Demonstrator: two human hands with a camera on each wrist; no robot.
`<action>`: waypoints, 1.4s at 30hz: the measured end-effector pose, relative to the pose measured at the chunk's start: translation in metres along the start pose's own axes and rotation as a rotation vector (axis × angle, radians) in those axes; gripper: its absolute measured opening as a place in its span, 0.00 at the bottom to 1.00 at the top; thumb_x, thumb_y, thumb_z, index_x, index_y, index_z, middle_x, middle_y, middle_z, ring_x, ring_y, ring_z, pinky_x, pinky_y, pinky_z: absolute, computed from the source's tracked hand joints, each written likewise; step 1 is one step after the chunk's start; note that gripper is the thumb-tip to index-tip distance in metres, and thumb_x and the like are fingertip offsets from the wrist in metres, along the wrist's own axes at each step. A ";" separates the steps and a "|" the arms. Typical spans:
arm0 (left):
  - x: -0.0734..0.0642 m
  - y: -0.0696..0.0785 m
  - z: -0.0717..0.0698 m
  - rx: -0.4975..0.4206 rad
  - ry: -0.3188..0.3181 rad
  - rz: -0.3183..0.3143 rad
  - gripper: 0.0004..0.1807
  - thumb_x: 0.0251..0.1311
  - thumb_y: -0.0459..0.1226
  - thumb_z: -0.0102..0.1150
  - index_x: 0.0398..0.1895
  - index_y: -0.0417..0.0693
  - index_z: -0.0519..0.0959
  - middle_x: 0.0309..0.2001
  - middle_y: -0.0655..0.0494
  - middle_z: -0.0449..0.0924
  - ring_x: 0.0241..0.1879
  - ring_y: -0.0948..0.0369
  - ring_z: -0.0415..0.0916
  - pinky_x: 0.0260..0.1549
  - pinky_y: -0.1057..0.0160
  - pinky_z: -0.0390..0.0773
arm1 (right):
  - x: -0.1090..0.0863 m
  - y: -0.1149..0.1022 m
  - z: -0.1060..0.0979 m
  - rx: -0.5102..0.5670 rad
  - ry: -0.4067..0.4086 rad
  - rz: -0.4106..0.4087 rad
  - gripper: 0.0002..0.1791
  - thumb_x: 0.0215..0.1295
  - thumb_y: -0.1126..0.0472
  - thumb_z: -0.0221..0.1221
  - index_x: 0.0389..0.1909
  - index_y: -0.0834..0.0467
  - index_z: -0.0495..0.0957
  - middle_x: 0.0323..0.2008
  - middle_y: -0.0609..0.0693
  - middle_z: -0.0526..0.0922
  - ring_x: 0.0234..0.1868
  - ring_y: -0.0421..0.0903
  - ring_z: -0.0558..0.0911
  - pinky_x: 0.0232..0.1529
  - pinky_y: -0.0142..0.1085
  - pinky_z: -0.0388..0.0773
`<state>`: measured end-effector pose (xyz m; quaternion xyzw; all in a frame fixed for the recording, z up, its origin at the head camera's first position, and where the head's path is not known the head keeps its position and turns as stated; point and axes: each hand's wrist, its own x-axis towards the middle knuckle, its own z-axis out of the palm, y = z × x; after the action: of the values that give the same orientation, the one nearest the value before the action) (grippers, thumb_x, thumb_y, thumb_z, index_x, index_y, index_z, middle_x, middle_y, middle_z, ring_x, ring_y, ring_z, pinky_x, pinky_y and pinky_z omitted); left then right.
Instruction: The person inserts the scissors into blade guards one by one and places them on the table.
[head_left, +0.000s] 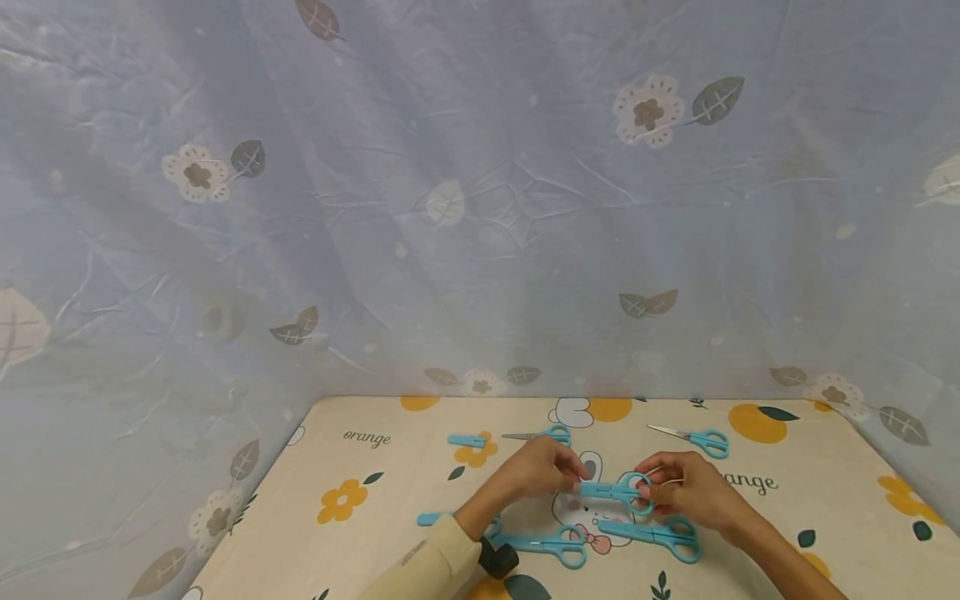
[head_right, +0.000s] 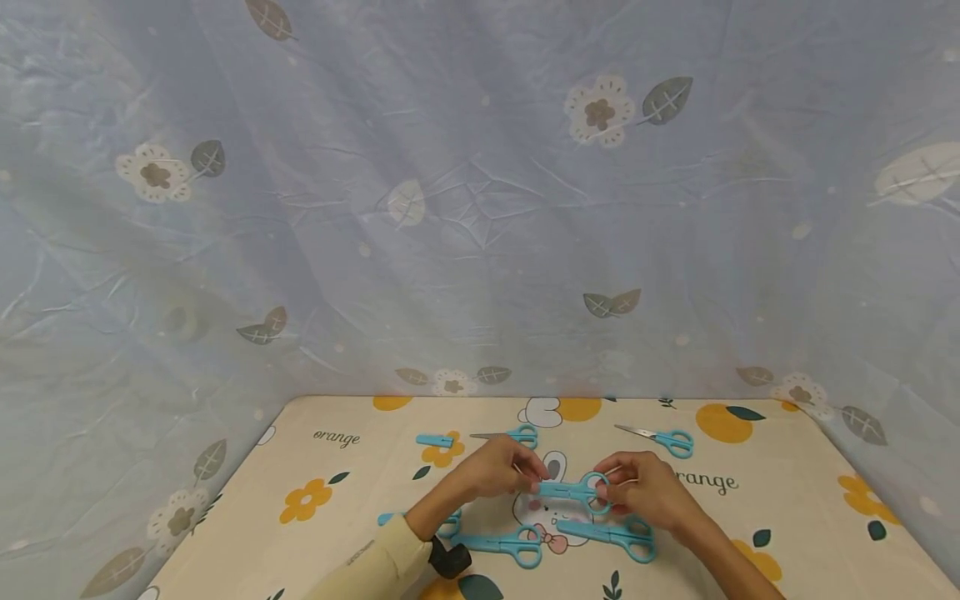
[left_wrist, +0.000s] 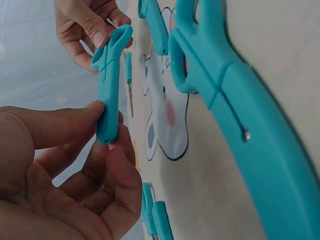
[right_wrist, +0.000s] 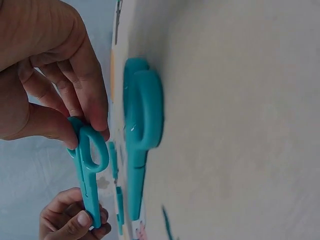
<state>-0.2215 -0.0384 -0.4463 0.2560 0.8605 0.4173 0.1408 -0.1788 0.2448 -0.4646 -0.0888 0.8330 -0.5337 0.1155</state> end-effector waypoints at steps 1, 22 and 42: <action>0.001 0.000 0.001 0.003 0.003 -0.004 0.07 0.61 0.25 0.73 0.39 0.43 0.92 0.29 0.62 0.85 0.30 0.71 0.74 0.31 0.73 0.74 | 0.000 0.001 0.000 -0.016 0.012 0.004 0.19 0.73 0.61 0.68 0.58 0.69 0.82 0.40 0.54 0.88 0.40 0.51 0.90 0.39 0.41 0.90; 0.008 0.000 0.019 0.145 0.045 -0.003 0.06 0.60 0.25 0.72 0.37 0.41 0.91 0.27 0.59 0.86 0.27 0.71 0.72 0.30 0.73 0.73 | 0.006 0.007 0.005 -0.169 0.161 0.077 0.15 0.67 0.64 0.72 0.53 0.63 0.86 0.39 0.49 0.89 0.36 0.45 0.85 0.34 0.38 0.87; 0.005 -0.001 0.023 0.161 0.046 -0.032 0.04 0.63 0.34 0.74 0.40 0.47 0.91 0.32 0.60 0.89 0.30 0.71 0.75 0.34 0.71 0.76 | 0.005 0.011 -0.008 -0.131 -0.006 0.071 0.22 0.72 0.58 0.69 0.61 0.67 0.81 0.43 0.52 0.87 0.40 0.47 0.85 0.38 0.38 0.86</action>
<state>-0.2154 -0.0217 -0.4614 0.2431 0.8982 0.3504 0.1067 -0.1861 0.2546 -0.4716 -0.0679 0.8684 -0.4734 0.1309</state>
